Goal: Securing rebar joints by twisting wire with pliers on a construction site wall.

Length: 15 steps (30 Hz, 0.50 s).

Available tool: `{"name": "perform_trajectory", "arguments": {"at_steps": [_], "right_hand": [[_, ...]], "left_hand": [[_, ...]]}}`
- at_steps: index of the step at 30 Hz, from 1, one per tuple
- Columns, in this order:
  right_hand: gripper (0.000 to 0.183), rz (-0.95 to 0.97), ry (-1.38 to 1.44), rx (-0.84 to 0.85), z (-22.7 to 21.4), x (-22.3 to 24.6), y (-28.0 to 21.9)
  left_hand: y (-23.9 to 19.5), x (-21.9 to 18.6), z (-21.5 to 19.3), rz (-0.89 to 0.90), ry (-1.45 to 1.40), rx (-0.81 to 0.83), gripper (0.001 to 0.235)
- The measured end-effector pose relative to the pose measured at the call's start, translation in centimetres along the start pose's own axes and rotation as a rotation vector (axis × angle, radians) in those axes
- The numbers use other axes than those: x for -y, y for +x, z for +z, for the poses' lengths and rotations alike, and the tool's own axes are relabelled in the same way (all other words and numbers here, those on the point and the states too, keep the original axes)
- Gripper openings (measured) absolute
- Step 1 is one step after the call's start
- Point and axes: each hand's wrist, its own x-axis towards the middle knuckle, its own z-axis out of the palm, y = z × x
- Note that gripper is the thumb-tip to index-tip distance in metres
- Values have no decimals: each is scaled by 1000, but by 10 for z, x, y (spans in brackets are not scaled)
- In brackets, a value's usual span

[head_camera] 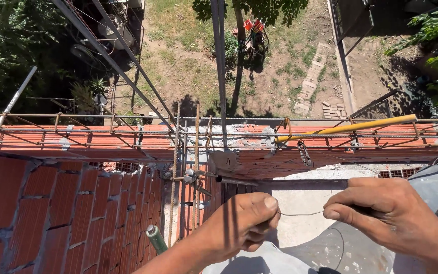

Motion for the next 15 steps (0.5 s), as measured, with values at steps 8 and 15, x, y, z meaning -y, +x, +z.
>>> {"name": "perform_trajectory", "arguments": {"at_steps": [8,15], "right_hand": [[22,-78,-108,71,-11,25,-19],[19,119,-70,-69,-5,21,-20]], "left_hand": [[-35,-72,29,27,1479,117,38],[-8,-36,11,688,2082,-126,36]]}}
